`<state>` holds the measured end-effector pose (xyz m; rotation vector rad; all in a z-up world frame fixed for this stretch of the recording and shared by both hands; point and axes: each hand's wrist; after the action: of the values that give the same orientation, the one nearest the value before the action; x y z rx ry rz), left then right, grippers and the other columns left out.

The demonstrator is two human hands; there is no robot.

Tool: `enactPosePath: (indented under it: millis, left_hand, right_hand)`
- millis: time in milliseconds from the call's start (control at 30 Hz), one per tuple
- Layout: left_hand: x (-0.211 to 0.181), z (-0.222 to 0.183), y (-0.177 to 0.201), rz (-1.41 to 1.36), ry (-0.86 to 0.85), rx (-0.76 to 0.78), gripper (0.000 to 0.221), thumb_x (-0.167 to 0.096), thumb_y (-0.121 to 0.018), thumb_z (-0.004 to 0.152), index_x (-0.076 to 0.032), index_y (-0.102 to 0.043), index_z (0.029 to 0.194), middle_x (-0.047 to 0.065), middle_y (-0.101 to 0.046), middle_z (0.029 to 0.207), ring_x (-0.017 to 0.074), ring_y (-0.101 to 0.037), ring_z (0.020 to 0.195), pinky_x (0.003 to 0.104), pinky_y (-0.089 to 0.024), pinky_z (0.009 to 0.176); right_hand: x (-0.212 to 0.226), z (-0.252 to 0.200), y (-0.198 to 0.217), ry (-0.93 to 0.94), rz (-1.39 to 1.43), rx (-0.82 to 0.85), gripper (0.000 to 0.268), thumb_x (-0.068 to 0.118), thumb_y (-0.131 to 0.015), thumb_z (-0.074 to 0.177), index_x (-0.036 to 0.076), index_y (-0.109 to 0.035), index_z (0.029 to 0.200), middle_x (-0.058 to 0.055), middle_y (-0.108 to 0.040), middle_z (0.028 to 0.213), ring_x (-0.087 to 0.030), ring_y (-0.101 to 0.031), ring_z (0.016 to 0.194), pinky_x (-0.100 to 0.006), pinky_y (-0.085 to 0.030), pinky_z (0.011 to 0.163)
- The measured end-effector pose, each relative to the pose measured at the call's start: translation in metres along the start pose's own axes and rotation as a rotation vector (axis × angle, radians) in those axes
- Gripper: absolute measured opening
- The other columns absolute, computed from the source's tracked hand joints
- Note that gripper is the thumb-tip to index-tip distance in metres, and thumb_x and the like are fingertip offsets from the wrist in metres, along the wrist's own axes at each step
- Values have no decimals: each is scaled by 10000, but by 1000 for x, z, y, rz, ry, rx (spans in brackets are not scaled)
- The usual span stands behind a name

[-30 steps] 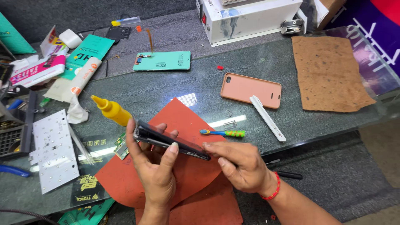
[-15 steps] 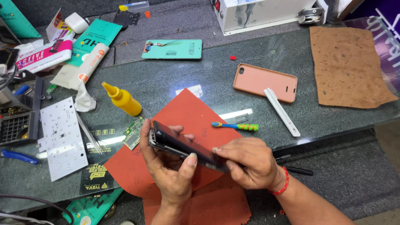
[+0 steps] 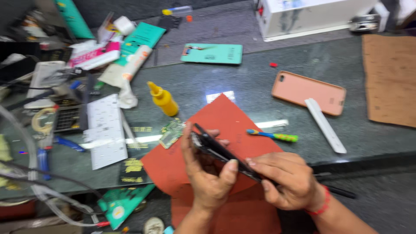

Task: The person disassembles a mobile phone by removing the back cover, then uses a thin tool to pry open the internal components and inspects the internal circuitry.

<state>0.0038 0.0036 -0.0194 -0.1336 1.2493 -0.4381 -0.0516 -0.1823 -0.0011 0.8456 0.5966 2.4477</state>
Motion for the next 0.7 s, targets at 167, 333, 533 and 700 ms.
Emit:
enactPosePath:
  millis: [167, 333, 533, 700]
  left_hand:
    - [-3, 2, 3, 34, 0, 26, 1097, -163, -817, 837, -118, -121, 1683, 153, -560, 1372, 215, -641, 1144, 359, -578, 1020]
    - [-7, 2, 4, 75, 38, 76, 1149, -143, -791, 838, -140, -34, 1703, 166, -563, 1440, 209, -647, 1162, 349, -599, 986]
    - [2, -1, -4, 6, 56, 81, 1143, -73, -756, 838, -155, 21, 1673, 181, -503, 1465, 244, -645, 1184, 375, -582, 990]
    - [-10, 23, 0, -14, 147, -7, 1031, -71, -722, 827, -142, -97, 1644, 193, -557, 1347, 278, -698, 1086, 401, -607, 898]
  right_hand:
    - [8, 5, 4, -74, -31, 51, 324, 103, -693, 813, -19, -682, 1113, -137, -765, 1000, -279, -786, 877, -346, -628, 769]
    - [28, 5, -3, -280, -102, 79, 470, 42, -674, 741, -50, -649, 1201, -154, -757, 998, -287, -771, 841, -346, -618, 736]
    - [16, -15, 1, -232, -183, 74, 500, -27, -642, 759, -40, -630, 1259, -162, -749, 990, -313, -763, 823, -368, -606, 721]
    - [16, -19, -9, -521, 528, -244, 641, 117, -722, 920, -23, -421, 1468, -286, -642, 1342, -395, -665, 1206, -462, -549, 1016]
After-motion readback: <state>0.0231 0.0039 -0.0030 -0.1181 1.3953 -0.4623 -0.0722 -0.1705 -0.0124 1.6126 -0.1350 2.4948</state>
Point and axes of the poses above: each hand's wrist, its own z-axis towards the middle knuckle, its own y-axis out of the back of the hand, x = y × z
